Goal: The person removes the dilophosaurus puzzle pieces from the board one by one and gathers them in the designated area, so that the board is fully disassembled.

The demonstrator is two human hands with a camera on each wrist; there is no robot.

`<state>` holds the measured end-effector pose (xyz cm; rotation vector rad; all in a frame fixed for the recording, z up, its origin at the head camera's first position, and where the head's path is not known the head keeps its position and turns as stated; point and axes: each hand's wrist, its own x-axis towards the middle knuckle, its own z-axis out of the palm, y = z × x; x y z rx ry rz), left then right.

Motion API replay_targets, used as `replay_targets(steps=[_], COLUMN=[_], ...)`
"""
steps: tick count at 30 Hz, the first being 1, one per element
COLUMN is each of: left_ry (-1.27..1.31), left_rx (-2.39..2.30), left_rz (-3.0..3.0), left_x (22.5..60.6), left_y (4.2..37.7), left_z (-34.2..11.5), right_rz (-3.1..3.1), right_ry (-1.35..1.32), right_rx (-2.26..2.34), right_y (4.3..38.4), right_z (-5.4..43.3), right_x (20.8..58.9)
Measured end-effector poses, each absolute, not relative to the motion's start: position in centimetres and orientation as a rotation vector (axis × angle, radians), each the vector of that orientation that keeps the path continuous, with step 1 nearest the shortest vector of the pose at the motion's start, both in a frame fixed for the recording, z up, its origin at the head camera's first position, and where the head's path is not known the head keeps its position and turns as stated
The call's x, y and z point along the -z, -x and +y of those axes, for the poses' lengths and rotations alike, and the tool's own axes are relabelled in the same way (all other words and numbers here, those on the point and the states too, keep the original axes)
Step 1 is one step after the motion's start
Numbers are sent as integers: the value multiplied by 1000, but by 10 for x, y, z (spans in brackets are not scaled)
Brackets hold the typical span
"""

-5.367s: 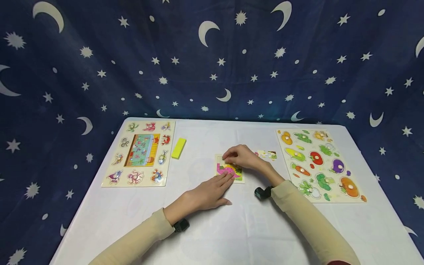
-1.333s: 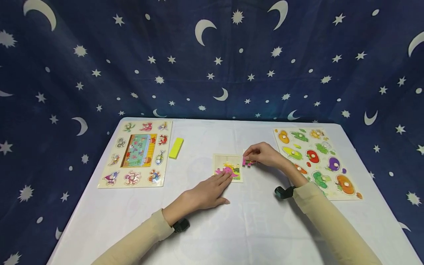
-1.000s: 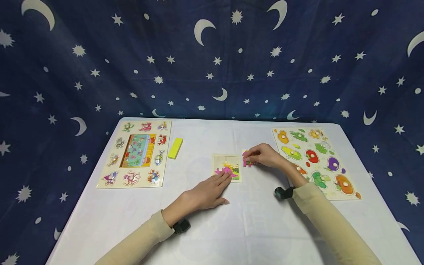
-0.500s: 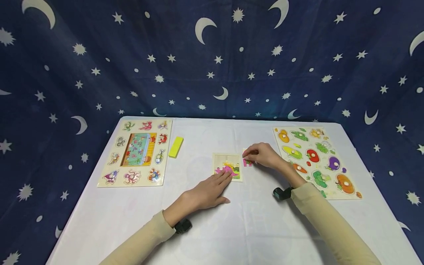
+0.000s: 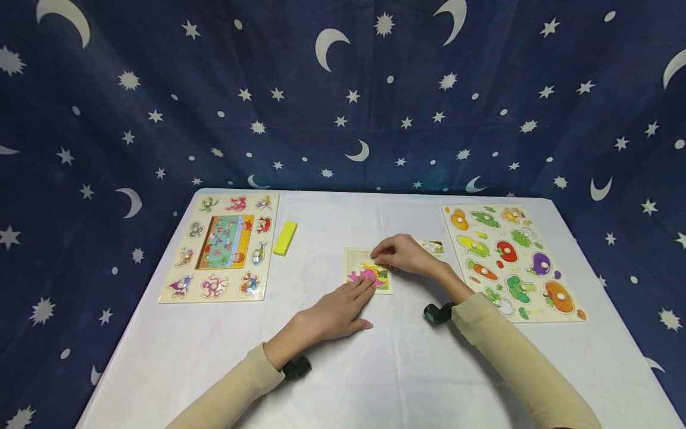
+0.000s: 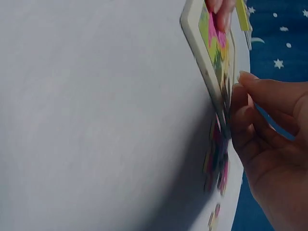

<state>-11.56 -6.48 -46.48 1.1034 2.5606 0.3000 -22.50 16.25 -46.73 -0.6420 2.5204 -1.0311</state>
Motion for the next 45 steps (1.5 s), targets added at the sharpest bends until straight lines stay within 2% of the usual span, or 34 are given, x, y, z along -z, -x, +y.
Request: replay_targets(steps=[8,28,45], left_ry=[-1107,-1089,-1111], left_rx=[-296,-308,-299], left_rz=[2569,2572,2568], left_x=[468,466,464], left_y=[110,108,107], left_z=[-65,-66,-66], right_rz=[2567,2426,2361], right_ry=[627,565,500], right_rx=[926,1111,1232], right_y=[225,227,224], right_z=[149,147,182], right_x=[466,464,454])
